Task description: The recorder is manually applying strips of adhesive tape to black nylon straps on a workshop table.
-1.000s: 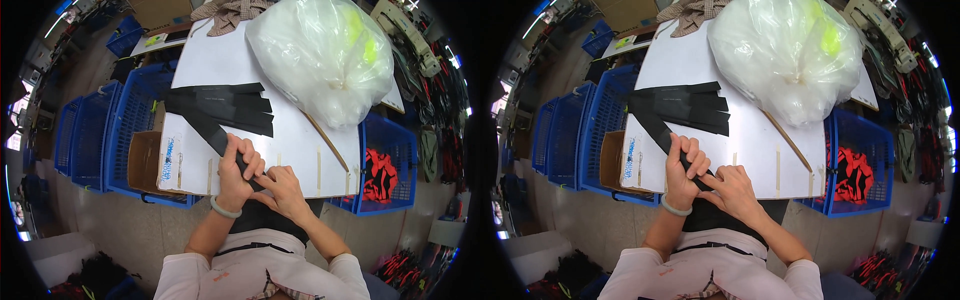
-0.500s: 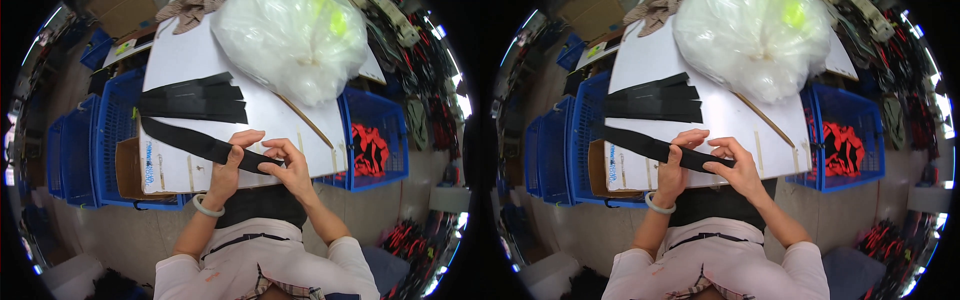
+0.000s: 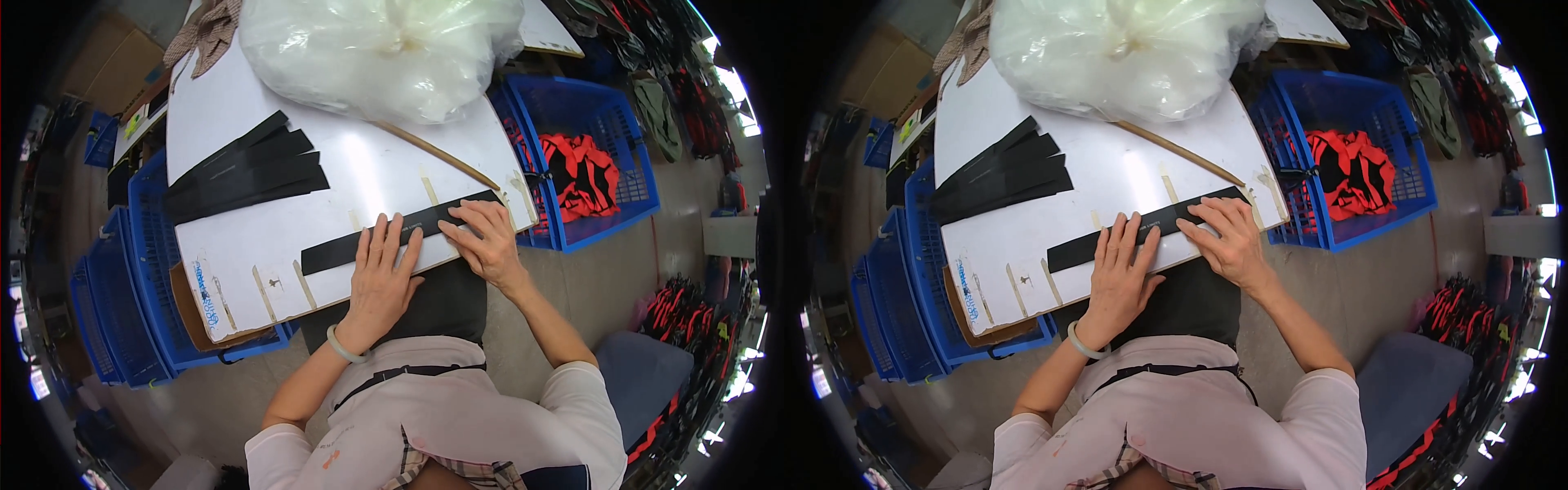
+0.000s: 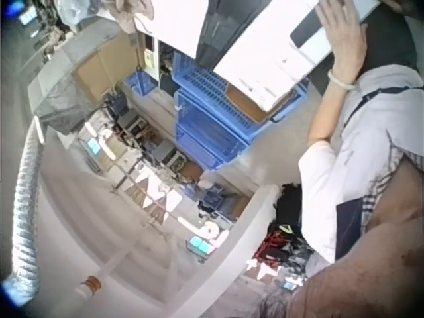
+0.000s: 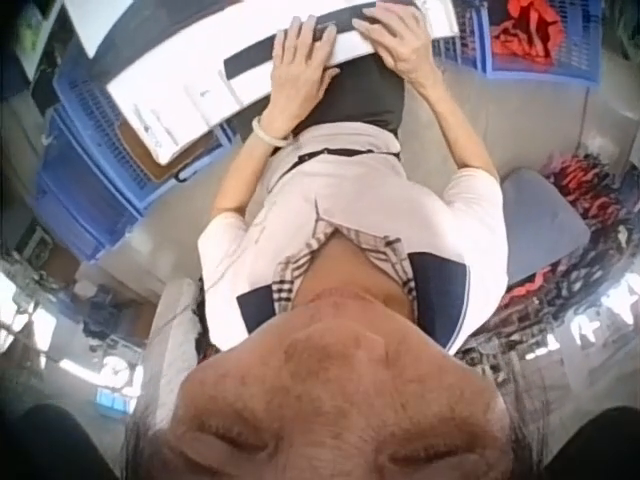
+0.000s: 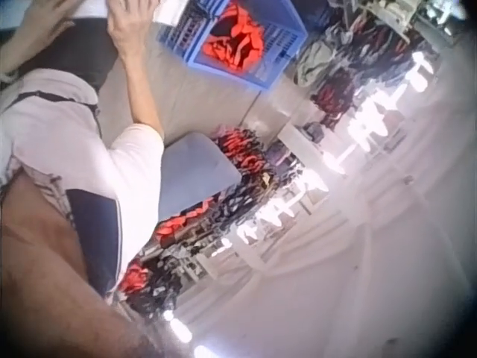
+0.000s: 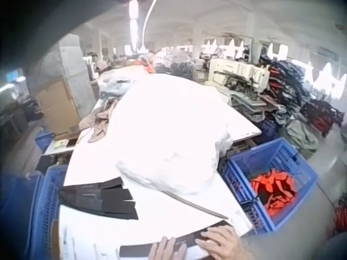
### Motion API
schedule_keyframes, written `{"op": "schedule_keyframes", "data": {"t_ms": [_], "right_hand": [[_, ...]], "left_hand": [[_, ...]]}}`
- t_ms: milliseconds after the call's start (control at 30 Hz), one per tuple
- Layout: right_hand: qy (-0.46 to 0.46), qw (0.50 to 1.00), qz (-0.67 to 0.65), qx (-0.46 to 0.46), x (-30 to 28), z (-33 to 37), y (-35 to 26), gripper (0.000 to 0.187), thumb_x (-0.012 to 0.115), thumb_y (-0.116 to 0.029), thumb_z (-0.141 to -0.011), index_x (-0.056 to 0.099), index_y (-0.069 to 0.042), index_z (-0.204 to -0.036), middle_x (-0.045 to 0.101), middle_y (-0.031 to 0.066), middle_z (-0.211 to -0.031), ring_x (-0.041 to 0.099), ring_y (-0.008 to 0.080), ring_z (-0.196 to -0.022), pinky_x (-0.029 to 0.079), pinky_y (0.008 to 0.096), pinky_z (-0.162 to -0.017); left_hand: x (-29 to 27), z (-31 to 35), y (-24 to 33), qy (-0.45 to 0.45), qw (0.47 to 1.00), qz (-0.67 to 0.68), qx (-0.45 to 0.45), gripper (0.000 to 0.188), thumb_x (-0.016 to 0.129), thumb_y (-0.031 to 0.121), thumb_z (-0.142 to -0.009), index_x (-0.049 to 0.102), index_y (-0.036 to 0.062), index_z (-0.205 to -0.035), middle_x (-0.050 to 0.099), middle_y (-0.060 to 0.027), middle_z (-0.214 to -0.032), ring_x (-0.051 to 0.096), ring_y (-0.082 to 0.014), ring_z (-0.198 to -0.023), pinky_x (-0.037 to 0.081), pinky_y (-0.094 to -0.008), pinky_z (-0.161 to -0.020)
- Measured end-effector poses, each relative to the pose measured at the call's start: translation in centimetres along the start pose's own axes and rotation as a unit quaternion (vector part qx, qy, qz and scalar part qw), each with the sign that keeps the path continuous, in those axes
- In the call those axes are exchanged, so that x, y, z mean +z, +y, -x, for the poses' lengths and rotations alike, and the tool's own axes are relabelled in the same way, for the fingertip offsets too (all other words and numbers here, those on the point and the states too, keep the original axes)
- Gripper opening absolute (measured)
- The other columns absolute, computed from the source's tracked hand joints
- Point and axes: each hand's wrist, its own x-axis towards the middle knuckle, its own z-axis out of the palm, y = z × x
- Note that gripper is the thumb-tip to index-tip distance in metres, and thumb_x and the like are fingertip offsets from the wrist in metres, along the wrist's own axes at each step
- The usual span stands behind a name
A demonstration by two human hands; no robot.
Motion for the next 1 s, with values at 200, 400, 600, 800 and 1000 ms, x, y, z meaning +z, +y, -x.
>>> {"op": "schedule_keyframes", "data": {"t_ms": [200, 400, 600, 800, 1000], "right_hand": [[-0.012, 1.0, -0.004, 0.027, -0.8, 1.9, 0.5, 0.031, 0.074, -0.017, -0.079, 0.07, -0.015, -0.109, 0.062, 0.0034, -0.122, 0.054, 0.0237, -0.118, 0.038, 0.0433, -0.101], [0.009, 0.999, -0.013, 0.029, -0.2, 2.7, 0.6, 0.032, 0.074, -0.017, -0.079, 0.069, -0.015, -0.111, 0.061, 0.0018, -0.123, 0.053, 0.0231, -0.119, 0.038, 0.0434, -0.102], [0.02, 1.0, -0.016, 0.013, 0.2, 2.8, 0.7, 0.031, 0.072, -0.018, -0.08, 0.069, -0.016, -0.111, 0.061, 0.0012, -0.122, 0.053, 0.0224, -0.118, 0.038, 0.0429, -0.101], [0.044, 0.999, 0.004, 0.003, 0.5, 2.7, 1.1, 0.03, 0.072, -0.017, -0.079, 0.071, -0.017, -0.109, 0.064, 0.0011, -0.12, 0.056, 0.0228, -0.115, 0.039, 0.0425, -0.1], [0.034, 0.999, -0.005, 0.011, 0.5, 2.6, 0.8, 0.028, 0.072, -0.015, -0.079, 0.072, -0.015, -0.107, 0.065, 0.0025, -0.118, 0.056, 0.0226, -0.115, 0.039, 0.0423, -0.1]], "left_hand": [[0.8, -0.3, 0.3, -0.008, 0.997, -0.071, -0.004, 0.068, 0.076, 0.011, -0.075, 0.048, 0.0062, -0.136, 0.035, -0.0209, -0.146, 0.031, -0.041, -0.138, 0.022, -0.0549, -0.113], [1.6, -0.8, 2.1, 0.004, 0.996, -0.088, -0.019, 0.061, 0.073, 0.009, -0.076, 0.049, 0.0039, -0.132, 0.037, -0.0191, -0.146, 0.031, -0.0393, -0.139, 0.021, -0.055, -0.113], [3.2, -0.5, 2.5, 0.031, 0.993, -0.109, -0.028, 0.069, 0.072, 0.01, -0.075, 0.047, 0.0098, -0.139, 0.037, -0.0195, -0.147, 0.031, -0.0384, -0.14, 0.02, -0.0556, -0.113], [4.8, -0.3, 2.3, 0.052, 0.99, -0.128, -0.031, 0.075, 0.073, 0.012, -0.074, 0.043, 0.0112, -0.143, 0.034, -0.0195, -0.149, 0.029, -0.0397, -0.14, 0.019, -0.058, -0.113], [5.2, 0.1, 2.4, 0.058, 0.989, -0.131, -0.038, 0.078, 0.074, 0.014, -0.074, 0.04, 0.0105, -0.144, 0.032, -0.0182, -0.152, 0.025, -0.0397, -0.142, 0.016, -0.0584, -0.113]]}}
